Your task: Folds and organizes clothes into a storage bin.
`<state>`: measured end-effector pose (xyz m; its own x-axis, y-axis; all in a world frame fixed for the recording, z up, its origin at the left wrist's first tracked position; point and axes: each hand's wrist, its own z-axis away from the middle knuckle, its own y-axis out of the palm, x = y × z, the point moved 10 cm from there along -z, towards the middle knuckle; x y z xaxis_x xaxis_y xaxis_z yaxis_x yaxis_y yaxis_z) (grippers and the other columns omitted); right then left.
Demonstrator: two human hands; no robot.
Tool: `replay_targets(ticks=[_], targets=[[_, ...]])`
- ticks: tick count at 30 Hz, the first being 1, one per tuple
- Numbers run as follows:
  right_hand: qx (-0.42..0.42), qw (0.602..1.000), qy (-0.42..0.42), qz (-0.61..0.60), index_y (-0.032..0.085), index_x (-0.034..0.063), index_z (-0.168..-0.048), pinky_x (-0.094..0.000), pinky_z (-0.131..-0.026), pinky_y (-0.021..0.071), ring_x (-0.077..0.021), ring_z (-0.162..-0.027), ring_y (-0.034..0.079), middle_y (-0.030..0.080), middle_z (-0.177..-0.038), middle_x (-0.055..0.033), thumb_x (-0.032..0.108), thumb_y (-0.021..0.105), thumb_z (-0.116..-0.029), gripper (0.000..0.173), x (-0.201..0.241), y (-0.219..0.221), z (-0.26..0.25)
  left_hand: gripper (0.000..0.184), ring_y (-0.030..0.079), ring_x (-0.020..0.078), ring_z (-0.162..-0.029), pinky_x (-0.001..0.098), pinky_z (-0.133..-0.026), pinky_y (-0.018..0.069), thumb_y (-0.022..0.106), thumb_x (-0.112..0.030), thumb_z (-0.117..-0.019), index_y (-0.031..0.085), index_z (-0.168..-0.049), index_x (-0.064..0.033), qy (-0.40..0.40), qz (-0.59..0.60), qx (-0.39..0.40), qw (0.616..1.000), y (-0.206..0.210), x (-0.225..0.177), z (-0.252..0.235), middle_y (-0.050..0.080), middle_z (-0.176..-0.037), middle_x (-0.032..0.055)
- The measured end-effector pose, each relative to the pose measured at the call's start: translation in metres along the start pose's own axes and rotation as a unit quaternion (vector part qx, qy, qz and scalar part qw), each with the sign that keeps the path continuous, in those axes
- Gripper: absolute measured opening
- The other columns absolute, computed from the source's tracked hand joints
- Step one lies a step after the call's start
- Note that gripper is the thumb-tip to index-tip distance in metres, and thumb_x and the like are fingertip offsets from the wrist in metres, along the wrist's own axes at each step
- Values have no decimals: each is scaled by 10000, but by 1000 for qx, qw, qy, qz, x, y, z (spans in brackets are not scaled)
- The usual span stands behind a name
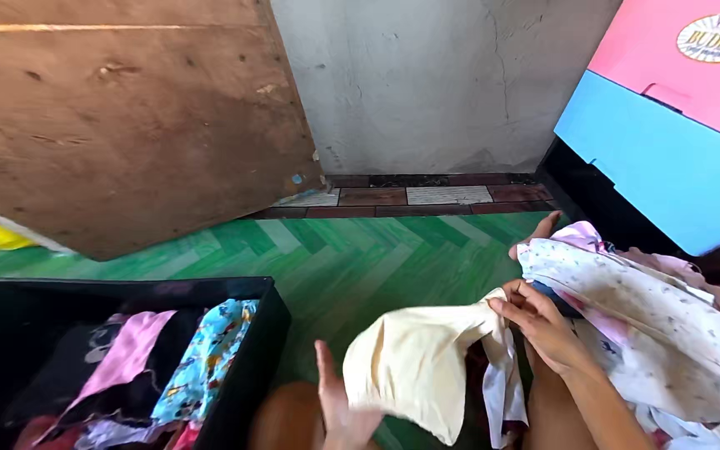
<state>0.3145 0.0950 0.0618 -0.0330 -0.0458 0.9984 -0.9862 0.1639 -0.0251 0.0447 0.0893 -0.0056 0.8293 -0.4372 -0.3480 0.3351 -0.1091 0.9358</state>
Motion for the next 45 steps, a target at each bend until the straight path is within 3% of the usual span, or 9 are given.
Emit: replay_targets(ticks=[5, 9, 12, 19, 22, 26, 33, 40, 45], targets=[[-41, 995, -50, 75, 632, 57, -1269, -219, -688, 548, -57, -727, 639, 686, -840, 24, 171, 668, -943, 347, 17, -12, 4, 1186, 715, 271, -1053, 465, -900, 583, 330, -1069, -580, 734, -1154, -113, -120, -52, -97, 987, -34, 43, 4, 743, -1122, 139], [-3, 992, -98, 80, 746, 66, -1161, -227, -834, 582, -59, -931, 695, 751, -1063, 6, 115, 642, -945, 245, 27, -16, 14, 466, 727, 164, -1032, 358, -882, 605, 697, -453, -900, 710, -1243, -139, 40, -203, 4, 978, -4, -8, -6, 754, -1130, 52], [-4, 988, -109, 105, 731, 47, -1204, -239, -832, 608, -80, -954, 718, 752, -1119, -18, 97, 692, -905, 306, 28, -10, 19, 435, 736, 163, -911, 337, -819, 629, 704, 27, -852, 575, -1267, 27, 114, -422, -110, 893, 1, -40, -15, 744, -1029, 86], [-30, 932, -220, 286, 751, 96, -1214, -199, -850, 591, -29, -952, 701, 746, -1071, -26, 216, 657, -947, 307, 30, 3, 26, 798, 721, 87, -900, 255, -785, 618, 650, 97, -843, 266, -1538, 10, 316, -589, -34, 743, 49, -88, -8, 723, -1055, 14], [-38, 910, -243, 334, 767, 120, -1187, -191, -853, 572, -38, -942, 685, 735, -1036, -15, 221, 634, -951, 290, 35, 7, 24, 492, 674, 37, -971, 167, -823, 573, 603, 15, -863, 661, -1345, -61, 351, -734, -25, 580, 64, -87, 0, 689, -1134, 60], [-42, 884, -269, 381, 786, 123, -1138, -189, -853, 557, -72, -943, 672, 716, -1015, -33, 200, 615, -952, 264, 39, 11, 23, 270, 656, 75, -914, 153, -809, 542, 683, -111, -865, 778, -1116, -81, 391, -807, -59, 439, 76, -100, 11, 666, -1036, 116], [38, 950, -229, 210, 718, 104, -992, -208, -934, 529, -59, -1134, 595, 636, -1172, -36, 244, 656, -943, 161, 32, 22, 14, 218, 672, 62, -1063, 233, -880, 576, 610, -306, -1013, 635, -1152, -140, 326, -692, 73, 640, 101, -132, 13, 699, -1185, -31], [214, 970, -115, 24, 679, 116, -1010, -178, -727, 549, 20, -791, 645, 696, -878, 89, 135, 681, -939, 73, 3, 55, 9, 277, 679, -48, -850, 141, -760, 579, 622, -344, -1020, 668, -1155, -107, 316, -758, 56, 567, 145, -154, 0, 734, -977, -92], [194, 967, 18, 165, 689, -1, -1087, -302, -787, 562, -107, -834, 659, 694, -941, -74, 173, 681, -954, 219, -56, 67, -30, 336, 619, -15, -683, 195, -645, 528, 731, -420, -920, 683, -1000, -97, 196, -798, 8, 570, 107, -158, -70, 678, -788, -62]])
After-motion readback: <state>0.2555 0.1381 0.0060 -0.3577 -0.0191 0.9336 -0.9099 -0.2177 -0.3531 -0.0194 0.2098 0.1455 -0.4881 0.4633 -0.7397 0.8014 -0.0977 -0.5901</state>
